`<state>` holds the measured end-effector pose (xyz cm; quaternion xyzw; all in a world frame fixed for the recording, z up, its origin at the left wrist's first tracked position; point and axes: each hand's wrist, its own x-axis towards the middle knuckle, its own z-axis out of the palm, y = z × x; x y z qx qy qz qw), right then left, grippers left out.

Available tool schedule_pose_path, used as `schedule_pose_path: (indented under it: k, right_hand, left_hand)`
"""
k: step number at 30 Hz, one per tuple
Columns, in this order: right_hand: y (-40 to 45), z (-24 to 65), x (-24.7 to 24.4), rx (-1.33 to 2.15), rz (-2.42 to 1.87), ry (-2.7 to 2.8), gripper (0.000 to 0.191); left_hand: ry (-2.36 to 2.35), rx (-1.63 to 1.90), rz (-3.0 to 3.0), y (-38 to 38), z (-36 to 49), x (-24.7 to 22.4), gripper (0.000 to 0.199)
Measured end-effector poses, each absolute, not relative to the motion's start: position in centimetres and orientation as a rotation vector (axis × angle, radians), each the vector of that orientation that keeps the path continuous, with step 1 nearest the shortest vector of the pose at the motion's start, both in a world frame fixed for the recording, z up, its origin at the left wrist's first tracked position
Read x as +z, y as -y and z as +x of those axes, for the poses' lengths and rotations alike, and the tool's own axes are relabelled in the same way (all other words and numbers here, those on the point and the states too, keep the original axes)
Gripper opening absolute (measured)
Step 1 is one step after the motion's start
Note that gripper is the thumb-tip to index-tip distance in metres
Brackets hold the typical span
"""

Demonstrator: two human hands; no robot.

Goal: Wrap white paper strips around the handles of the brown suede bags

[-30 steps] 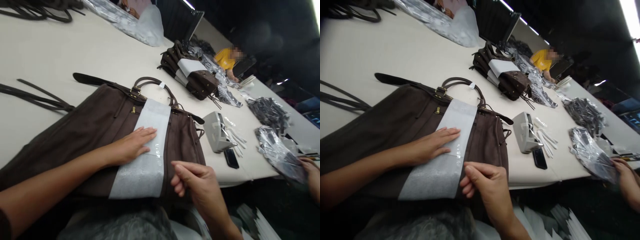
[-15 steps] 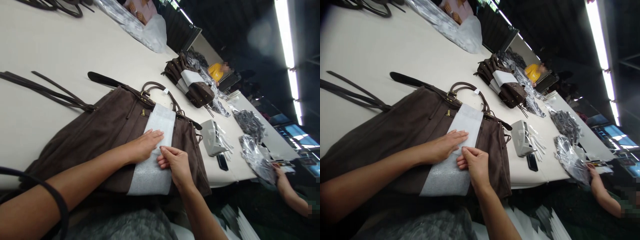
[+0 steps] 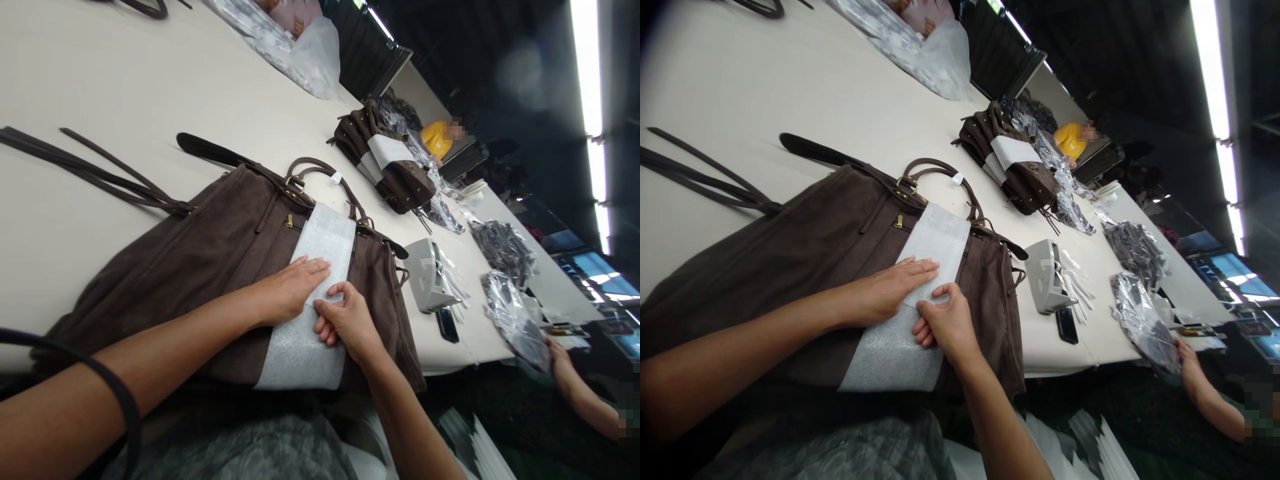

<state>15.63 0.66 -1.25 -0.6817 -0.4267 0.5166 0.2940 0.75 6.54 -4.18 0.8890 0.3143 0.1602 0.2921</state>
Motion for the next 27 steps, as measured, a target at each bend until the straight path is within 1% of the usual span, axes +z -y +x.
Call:
schedule_pose_path:
  k: [2, 6, 12, 16, 21, 24, 27]
  right_hand:
    - [-0.8, 16.0, -1.4, 1.386, -1.825, 1.209, 0.035]
    - [-0.9, 16.7, -1.3, 1.389, -1.863, 1.334, 0.033]
    - [-0.3, 17.5, -0.7, 1.447, -1.927, 1.393, 0.032]
    - [-0.2, 18.1, -0.4, 1.495, -1.951, 1.433, 0.029]
    - [-0.1, 18.7, -0.1, 1.597, -1.943, 1.500, 0.031]
    - [1.1, 19.3, 1.0, 1.660, -1.890, 1.488, 0.032]
    - [3.2, 20.8, 2.9, 1.834, -1.783, 1.376, 0.036]
  left_hand:
    - [-0.831, 0.434, 2.369, -6.5, 0.8, -4.0, 0.061]
    - [-0.887, 0.514, 2.360, -6.4, 1.2, -4.1, 0.047]
    - [-1.026, 0.621, 2.267, -6.3, 1.6, -4.4, 0.046]
    - [-1.048, 0.682, 2.241, -6.3, 1.6, -4.8, 0.046]
    - [-1.036, 0.710, 2.263, -6.1, 1.7, -4.9, 0.043]
    - [-1.033, 0.721, 2.270, -6.1, 1.7, -4.9, 0.042]
    - [-1.012, 0.749, 2.303, -6.3, 1.6, -5.1, 0.042]
